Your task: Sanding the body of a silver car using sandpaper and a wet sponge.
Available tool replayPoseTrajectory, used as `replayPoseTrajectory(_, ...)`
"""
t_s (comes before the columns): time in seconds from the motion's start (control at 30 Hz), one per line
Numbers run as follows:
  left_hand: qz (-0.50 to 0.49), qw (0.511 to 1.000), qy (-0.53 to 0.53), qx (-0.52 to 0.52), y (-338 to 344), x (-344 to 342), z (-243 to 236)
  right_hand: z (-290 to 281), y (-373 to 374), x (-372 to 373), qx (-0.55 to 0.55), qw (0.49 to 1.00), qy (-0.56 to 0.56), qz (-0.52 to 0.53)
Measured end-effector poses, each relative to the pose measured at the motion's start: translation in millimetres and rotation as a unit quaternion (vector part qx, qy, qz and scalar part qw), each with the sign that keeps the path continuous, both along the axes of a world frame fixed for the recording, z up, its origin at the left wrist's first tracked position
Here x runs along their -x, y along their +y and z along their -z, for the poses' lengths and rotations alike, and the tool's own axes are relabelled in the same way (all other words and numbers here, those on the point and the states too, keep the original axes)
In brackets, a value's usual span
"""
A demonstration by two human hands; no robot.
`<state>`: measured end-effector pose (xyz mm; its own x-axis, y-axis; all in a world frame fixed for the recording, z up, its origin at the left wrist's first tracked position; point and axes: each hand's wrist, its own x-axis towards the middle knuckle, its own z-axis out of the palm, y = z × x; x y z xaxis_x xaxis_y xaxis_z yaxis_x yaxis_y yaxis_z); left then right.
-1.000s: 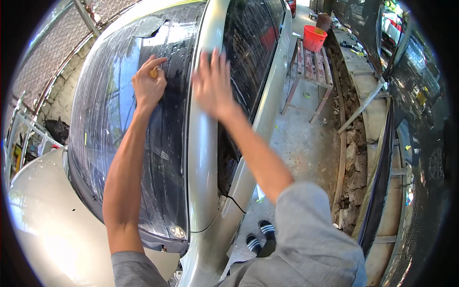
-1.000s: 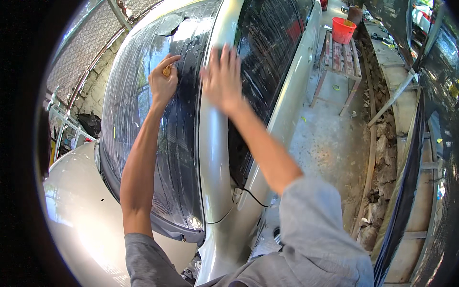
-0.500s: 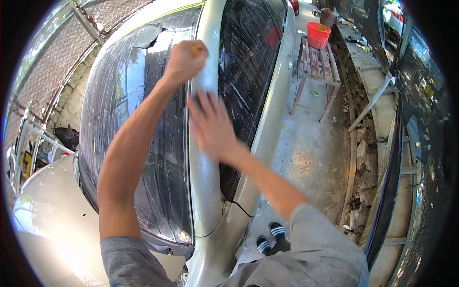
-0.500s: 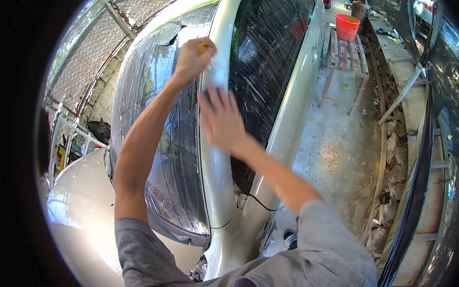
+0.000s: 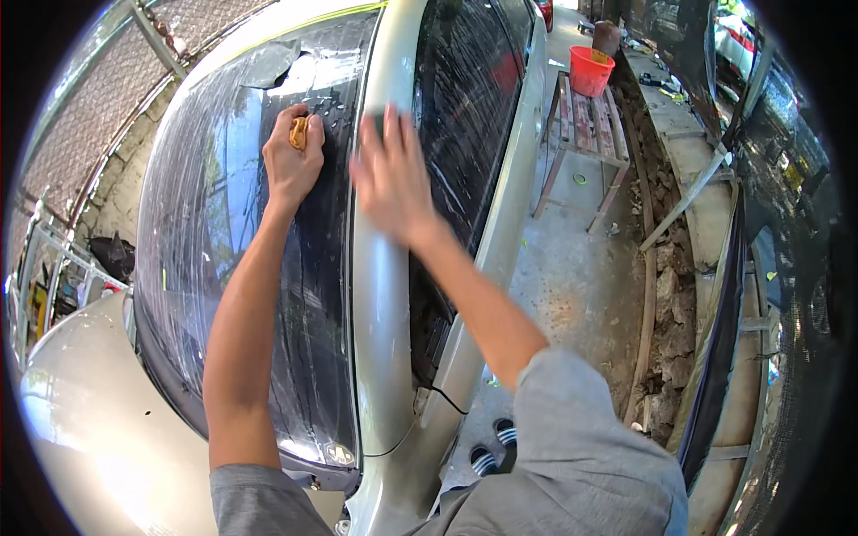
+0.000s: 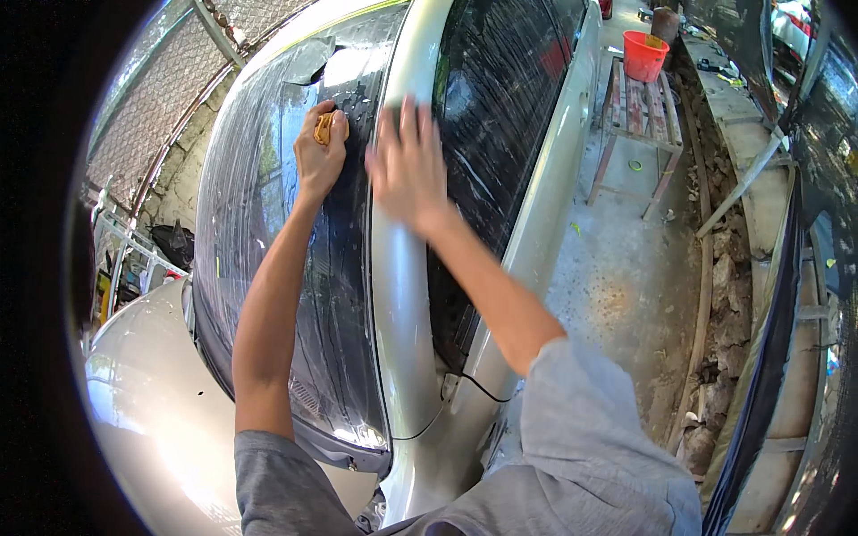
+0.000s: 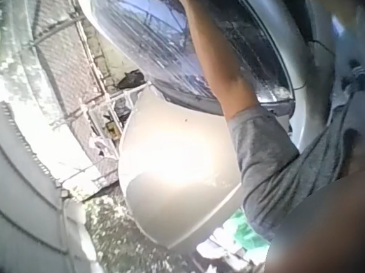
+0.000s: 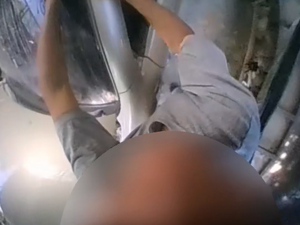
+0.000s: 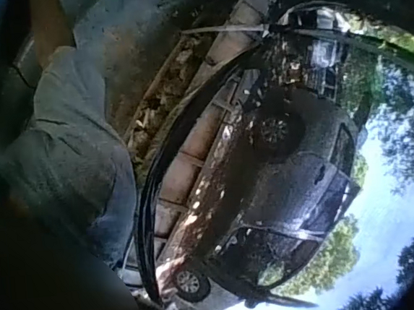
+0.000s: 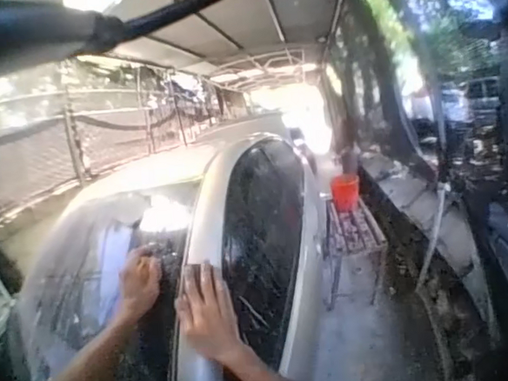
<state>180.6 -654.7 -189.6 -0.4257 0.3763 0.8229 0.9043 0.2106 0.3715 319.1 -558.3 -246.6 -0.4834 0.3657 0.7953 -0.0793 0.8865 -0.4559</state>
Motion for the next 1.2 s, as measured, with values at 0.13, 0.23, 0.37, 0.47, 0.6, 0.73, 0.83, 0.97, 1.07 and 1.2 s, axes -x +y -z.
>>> replayPoseTrajectory(0.13,-0.011,1.000,-0.021,0.001,-18,-1,-10,43,-53,-53,-0.030,0.994,-0.005,-0.103)
replayPoseTrajectory(0.23,0.040,0.999,-0.028,-0.022,23,-14,-1,-10,98,34,-0.131,0.990,0.002,0.049)
replayPoseTrajectory(0.37,0.021,1.000,-0.012,-0.017,1,-4,-1,-5,48,29,-0.091,0.996,-0.019,0.008)
replayPoseTrajectory(0.47,0.002,1.000,-0.023,-0.016,-15,-1,-6,14,-21,-43,-0.064,0.990,-0.061,-0.106)
replayPoseTrajectory(0.6,0.047,0.998,-0.006,-0.030,17,-8,-4,-58,120,42,-0.105,0.992,-0.068,0.006)
replayPoseTrajectory(0.73,0.020,0.999,0.014,-0.027,-8,2,0,-19,43,9,-0.074,0.994,-0.038,-0.066)
replayPoseTrajectory(0.83,0.013,1.000,0.004,-0.023,-13,-2,-3,-9,37,-1,-0.110,0.989,-0.014,-0.097)
replayPoseTrajectory(0.97,0.043,0.999,-0.002,-0.029,12,-7,0,-50,110,45,-0.063,0.997,-0.043,-0.033)
replayPoseTrajectory(1.07,0.025,0.999,-0.039,-0.023,-10,-5,-2,-2,28,-7,-0.073,0.992,-0.006,-0.103)
replayPoseTrajectory(1.2,0.032,0.999,0.016,-0.038,3,-5,-6,-41,84,28,-0.068,0.994,-0.047,-0.070)
